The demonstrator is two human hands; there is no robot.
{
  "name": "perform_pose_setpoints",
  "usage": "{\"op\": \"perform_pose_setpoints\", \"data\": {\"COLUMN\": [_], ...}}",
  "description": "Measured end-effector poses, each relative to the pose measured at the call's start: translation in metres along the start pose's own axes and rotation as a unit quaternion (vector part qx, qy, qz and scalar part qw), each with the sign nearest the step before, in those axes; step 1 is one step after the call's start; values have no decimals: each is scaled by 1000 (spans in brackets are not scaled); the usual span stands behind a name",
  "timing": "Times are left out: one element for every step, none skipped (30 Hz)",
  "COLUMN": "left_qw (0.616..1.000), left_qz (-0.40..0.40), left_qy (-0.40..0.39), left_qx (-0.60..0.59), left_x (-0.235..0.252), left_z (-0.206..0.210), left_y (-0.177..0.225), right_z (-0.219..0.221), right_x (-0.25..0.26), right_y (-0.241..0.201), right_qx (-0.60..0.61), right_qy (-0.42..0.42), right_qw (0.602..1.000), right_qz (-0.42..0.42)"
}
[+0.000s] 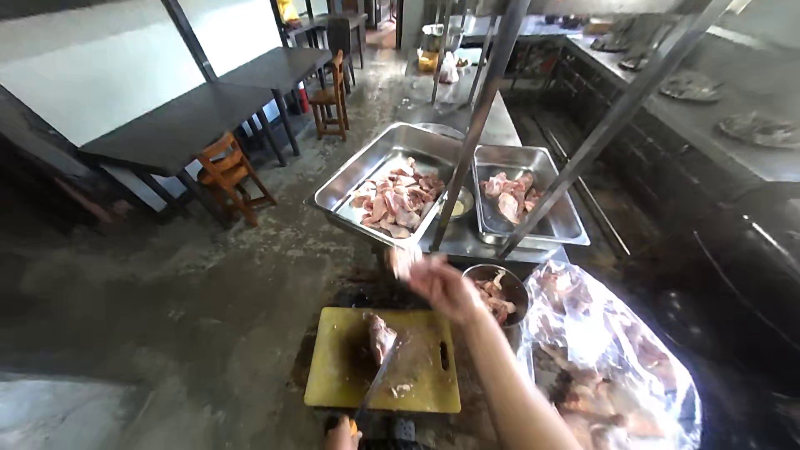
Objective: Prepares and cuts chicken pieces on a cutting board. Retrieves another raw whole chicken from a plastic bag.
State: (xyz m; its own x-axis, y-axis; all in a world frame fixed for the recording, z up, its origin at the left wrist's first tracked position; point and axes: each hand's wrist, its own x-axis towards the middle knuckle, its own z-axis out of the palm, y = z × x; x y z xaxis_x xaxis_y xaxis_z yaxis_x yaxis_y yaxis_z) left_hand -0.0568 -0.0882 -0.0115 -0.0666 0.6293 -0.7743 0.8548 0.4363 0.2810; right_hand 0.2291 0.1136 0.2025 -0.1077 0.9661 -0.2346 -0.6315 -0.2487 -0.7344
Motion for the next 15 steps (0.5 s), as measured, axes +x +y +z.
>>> {"op": "perform_pose_setpoints", "data": {"left_qw": [1000,1000,1000,999,999,997,995,994,993,992,992,992,993,993,993], "left_qz": [3,10,16,23,32,39,41,32,16,2,-7,-12,-17,-21,-25], "left_qy": [-1,4,13,26,42,61,77,86,86,82,82,86,89,88,85], "left_qx": [-2,-3,-2,-1,-8,-22,-42,-62,-79,-91,-91,-87,-81,-78,-73], "left_x": [-3,-6,-12,-19,-27,-33,-38,-41,-44,-46,-48,-49,-49,-49,-50], "left_z": [-1,-4,-9,-14,-18,-22,-26,-28,-31,-35,-37,-39,-40,-41,-42], "left_y": [0,2,6,10,12,12,11,9,6,2,-2,-7,-12,-15,-19], "right_z": [17,29,36,39,38,32,23,10,-6,-25,-42,-59,-67,-66,-60], "right_x": [9,17,24,26,24,20,17,15,16,20,26,31,32,30,26], "right_y": [-21,-38,-48,-52,-48,-39,-22,0,28,62,101,141,174,198,217], "right_qx": [1,-21,-53,-82,-105,-117,-127,-147,-186,-251,-338,-433,-511,-569,-618], "right_qy": [-37,-63,-73,-68,-66,-65,-57,-31,11,54,93,106,103,92,80], "right_qw": [999,996,993,990,988,988,989,989,982,965,931,885,836,793,753], "right_qz": [-34,-61,-80,-89,-89,-75,-48,-15,23,63,101,137,172,196,210]}}
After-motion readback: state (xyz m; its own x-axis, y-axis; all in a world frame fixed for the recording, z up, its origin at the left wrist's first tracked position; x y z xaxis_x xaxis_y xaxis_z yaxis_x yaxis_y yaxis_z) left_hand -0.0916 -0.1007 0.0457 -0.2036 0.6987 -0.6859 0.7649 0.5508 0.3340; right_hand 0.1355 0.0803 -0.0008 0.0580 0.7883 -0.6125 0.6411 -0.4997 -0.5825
